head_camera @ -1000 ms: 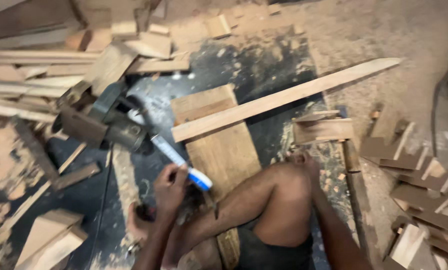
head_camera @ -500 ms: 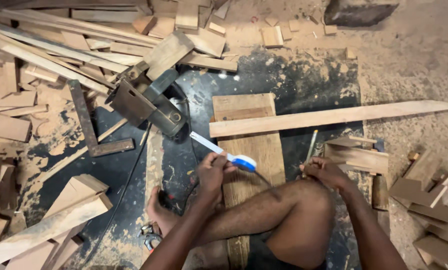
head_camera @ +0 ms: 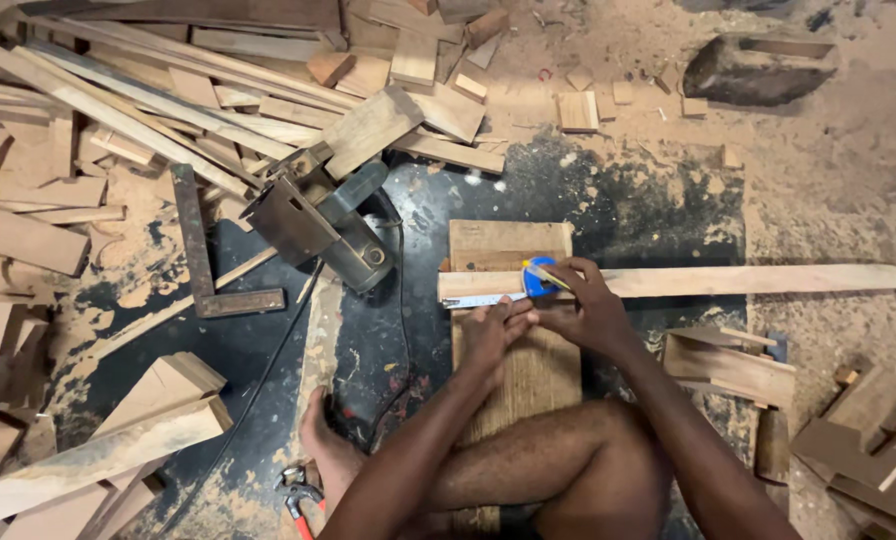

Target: The person measures and marks a wooden plank with a tape measure and pencil, then uses a handheld circular saw to cut the plank. The person repeats this process for a second plank, measuring, marking, and cutting it to size.

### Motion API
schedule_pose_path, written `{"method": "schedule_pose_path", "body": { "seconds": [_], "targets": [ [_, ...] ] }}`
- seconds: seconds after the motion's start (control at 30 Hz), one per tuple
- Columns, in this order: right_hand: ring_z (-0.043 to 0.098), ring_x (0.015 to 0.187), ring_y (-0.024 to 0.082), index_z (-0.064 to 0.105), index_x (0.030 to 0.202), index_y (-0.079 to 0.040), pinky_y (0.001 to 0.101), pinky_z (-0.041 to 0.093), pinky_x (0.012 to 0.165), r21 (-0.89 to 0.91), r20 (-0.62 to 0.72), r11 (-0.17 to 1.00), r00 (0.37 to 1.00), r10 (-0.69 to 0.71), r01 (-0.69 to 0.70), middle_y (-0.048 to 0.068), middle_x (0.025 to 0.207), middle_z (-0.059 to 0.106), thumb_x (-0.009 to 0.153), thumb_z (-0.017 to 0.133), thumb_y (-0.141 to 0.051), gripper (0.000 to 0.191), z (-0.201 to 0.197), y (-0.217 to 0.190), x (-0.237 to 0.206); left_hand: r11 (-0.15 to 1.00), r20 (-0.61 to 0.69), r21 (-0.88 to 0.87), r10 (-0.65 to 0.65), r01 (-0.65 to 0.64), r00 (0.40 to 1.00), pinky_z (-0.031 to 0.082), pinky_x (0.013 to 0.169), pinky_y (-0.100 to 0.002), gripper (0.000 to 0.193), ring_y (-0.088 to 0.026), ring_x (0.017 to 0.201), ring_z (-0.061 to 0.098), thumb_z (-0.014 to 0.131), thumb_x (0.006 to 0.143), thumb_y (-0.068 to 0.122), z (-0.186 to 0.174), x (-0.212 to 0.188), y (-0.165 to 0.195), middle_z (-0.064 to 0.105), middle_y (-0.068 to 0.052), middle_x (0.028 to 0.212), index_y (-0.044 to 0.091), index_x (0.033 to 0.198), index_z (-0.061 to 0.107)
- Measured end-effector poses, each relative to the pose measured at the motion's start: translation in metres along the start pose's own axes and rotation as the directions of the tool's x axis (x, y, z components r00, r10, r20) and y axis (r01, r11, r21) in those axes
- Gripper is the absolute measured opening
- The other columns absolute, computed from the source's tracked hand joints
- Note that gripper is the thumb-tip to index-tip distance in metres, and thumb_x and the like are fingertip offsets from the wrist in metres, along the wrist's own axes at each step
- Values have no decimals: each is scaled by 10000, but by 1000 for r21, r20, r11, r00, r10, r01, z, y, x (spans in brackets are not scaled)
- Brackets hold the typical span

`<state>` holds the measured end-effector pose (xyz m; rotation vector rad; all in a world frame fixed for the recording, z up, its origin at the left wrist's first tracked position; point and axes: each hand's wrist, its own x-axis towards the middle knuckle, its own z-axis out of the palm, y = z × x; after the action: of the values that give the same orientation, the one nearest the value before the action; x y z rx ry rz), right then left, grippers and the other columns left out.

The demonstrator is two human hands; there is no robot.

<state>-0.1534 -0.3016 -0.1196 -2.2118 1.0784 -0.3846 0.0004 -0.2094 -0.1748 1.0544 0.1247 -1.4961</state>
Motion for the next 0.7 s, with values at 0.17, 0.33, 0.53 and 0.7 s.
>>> {"method": "schedule_pose_path", "body": {
  "seconds": [0.17, 0.33, 0.53, 0.7],
  "targets": [
    [627, 1171, 334, 557, 1407, -104, 413, 540, 900, -78, -32, 997, 999, 1, -4, 153, 1365, 556, 677, 898, -448, 876, 10, -3, 27, 998, 17, 63, 28, -29, 999, 599, 733, -305, 287, -213, 847, 730, 503, 1054, 165, -4, 12, 7, 753, -175, 1020, -65, 1198, 594],
    [689, 1056, 294, 634, 1286, -142, 394, 546, 873, -42, 73, 992, 990, 123, -121, 105, 1178, 667, 746, 890, -406, 653, 23, 7, 30, 984, -34, 180, 7, -1, 999, 550, 601, -240, 309, -159, 794, 734, 517, 1064, 209, -7, 16, 14, 793, -132, 985, -60, 1116, 662],
    [698, 959, 282, 624, 1257, -102, 383, 555, 807, 73, 51, 997, 998, 34, -38, 109, 1130, 678, 854, 796, -253, 464, 28, 9, 29, 981, -128, 164, -79, 100, 989, 529, 505, -224, 449, -179, 769, 766, 452, 1065, 352, -1, 25, 20, 807, -127, 961, -30, 1097, 685],
    [721, 889, 283, 603, 1270, -118, 392, 573, 744, 2, 49, 998, 997, 67, -67, 105, 1173, 667, 849, 782, -260, 479, 28, 7, 28, 966, -182, 246, -28, 73, 983, 509, 461, -240, 491, -188, 610, 741, 489, 1044, 415, -6, 28, 16, 779, -136, 813, -19, 973, 708]
  ]
}}
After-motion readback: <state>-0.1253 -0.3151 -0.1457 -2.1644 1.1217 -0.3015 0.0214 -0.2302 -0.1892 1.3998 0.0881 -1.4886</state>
